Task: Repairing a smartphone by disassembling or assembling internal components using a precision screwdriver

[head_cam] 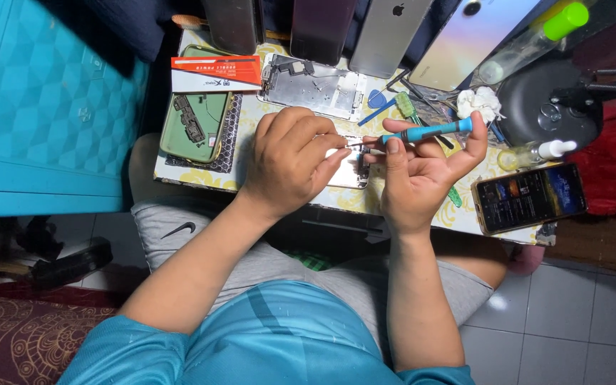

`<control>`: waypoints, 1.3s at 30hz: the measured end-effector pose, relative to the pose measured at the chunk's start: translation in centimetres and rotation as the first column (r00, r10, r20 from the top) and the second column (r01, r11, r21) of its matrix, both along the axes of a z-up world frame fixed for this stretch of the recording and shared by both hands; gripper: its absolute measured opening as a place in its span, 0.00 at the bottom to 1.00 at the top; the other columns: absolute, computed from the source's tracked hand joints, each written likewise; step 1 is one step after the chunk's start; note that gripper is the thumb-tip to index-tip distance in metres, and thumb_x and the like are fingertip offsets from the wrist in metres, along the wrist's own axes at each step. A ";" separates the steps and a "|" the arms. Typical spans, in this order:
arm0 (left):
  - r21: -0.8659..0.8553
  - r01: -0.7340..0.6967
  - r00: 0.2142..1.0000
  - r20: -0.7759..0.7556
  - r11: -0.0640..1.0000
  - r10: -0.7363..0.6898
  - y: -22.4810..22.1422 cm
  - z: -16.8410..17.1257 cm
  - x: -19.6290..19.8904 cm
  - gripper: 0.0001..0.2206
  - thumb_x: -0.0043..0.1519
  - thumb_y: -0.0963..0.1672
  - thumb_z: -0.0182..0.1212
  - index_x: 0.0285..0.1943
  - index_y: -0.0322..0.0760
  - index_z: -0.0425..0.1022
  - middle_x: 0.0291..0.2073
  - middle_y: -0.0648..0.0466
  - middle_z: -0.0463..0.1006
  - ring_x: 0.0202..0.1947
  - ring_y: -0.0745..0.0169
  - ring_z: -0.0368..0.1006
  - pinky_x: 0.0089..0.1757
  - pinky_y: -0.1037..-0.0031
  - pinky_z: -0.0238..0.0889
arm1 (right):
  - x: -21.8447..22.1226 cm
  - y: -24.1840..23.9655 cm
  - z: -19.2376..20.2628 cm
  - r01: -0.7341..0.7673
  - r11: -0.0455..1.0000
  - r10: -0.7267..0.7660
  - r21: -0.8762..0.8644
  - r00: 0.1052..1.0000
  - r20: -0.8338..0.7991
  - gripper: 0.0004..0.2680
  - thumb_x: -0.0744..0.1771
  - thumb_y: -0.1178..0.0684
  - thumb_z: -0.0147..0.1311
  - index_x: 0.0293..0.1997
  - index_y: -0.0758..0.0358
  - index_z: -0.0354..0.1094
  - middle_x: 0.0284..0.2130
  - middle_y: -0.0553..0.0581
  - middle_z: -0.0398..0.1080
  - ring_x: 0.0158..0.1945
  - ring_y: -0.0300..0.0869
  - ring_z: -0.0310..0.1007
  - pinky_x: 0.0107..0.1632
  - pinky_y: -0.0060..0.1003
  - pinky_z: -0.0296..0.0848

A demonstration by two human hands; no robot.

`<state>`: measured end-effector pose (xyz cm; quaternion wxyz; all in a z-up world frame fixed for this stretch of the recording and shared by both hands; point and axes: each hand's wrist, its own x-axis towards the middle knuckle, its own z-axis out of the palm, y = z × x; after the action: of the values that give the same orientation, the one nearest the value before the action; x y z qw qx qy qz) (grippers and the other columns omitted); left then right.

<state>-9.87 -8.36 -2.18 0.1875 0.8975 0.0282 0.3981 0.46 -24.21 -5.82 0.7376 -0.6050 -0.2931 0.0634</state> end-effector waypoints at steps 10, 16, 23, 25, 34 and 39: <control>0.002 0.003 0.999 0.042 1.000 -0.003 -0.7 0.6 -1.3 0.07 0.56 0.41 0.74 0.41 0.36 0.82 0.41 0.56 0.78 0.42 0.57 0.71 0.47 0.65 0.58 | 1.0 -0.1 0.6 0.084 0.993 -0.061 0.078 0.963 -0.263 0.30 0.73 0.60 0.54 0.77 0.42 0.28 0.50 0.64 0.76 0.42 0.45 0.83 0.39 0.31 0.85; -0.020 0.035 0.990 -0.136 0.999 -0.037 -1.9 0.1 -2.7 0.10 0.58 0.47 0.72 0.40 0.37 0.80 0.46 0.51 0.76 0.52 0.53 0.70 0.53 0.62 0.57 | 2.2 -1.2 1.6 0.064 0.994 -0.028 0.090 0.934 -0.356 0.30 0.72 0.62 0.52 0.78 0.46 0.29 0.48 0.63 0.74 0.41 0.45 0.80 0.38 0.29 0.82; 0.032 0.062 0.977 -0.205 0.998 -0.054 -2.6 -1.7 -3.0 0.13 0.57 0.47 0.69 0.46 0.38 0.80 0.50 0.50 0.76 0.56 0.51 0.69 0.56 0.60 0.56 | 2.4 -1.8 2.6 0.098 0.982 -0.003 0.163 0.864 -0.503 0.28 0.70 0.60 0.54 0.78 0.48 0.38 0.48 0.63 0.73 0.39 0.41 0.79 0.34 0.24 0.80; 0.041 0.059 0.974 -0.219 0.997 -0.049 -2.6 -2.0 -3.0 0.12 0.57 0.46 0.69 0.48 0.38 0.81 0.52 0.50 0.77 0.57 0.51 0.70 0.56 0.59 0.55 | 2.2 -1.9 2.6 0.101 0.983 -0.009 0.156 0.863 -0.505 0.28 0.70 0.60 0.55 0.78 0.48 0.38 0.48 0.62 0.72 0.39 0.41 0.79 0.34 0.24 0.79; 0.061 0.026 0.967 -0.254 0.998 -0.010 -2.0 -2.1 -3.3 0.15 0.58 0.47 0.67 0.51 0.36 0.81 0.55 0.47 0.77 0.61 0.49 0.68 0.58 0.57 0.54 | 2.2 -1.2 2.5 0.129 0.980 -0.026 0.151 0.837 -0.546 0.30 0.69 0.59 0.56 0.78 0.48 0.35 0.46 0.62 0.72 0.37 0.40 0.79 0.32 0.25 0.80; 0.065 0.052 0.964 -0.263 0.997 -0.033 -1.2 -1.7 -3.3 0.17 0.57 0.49 0.71 0.50 0.35 0.82 0.54 0.46 0.77 0.60 0.46 0.68 0.56 0.59 0.56 | 2.5 -1.2 2.1 0.105 0.994 -0.087 0.024 0.916 -0.391 0.29 0.72 0.61 0.54 0.78 0.46 0.33 0.47 0.61 0.73 0.39 0.40 0.79 0.37 0.27 0.80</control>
<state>-13.18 -9.58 -3.87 0.1582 0.9488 0.0193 0.2727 2.98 -25.36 -3.68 0.7966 -0.5774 -0.1122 0.1395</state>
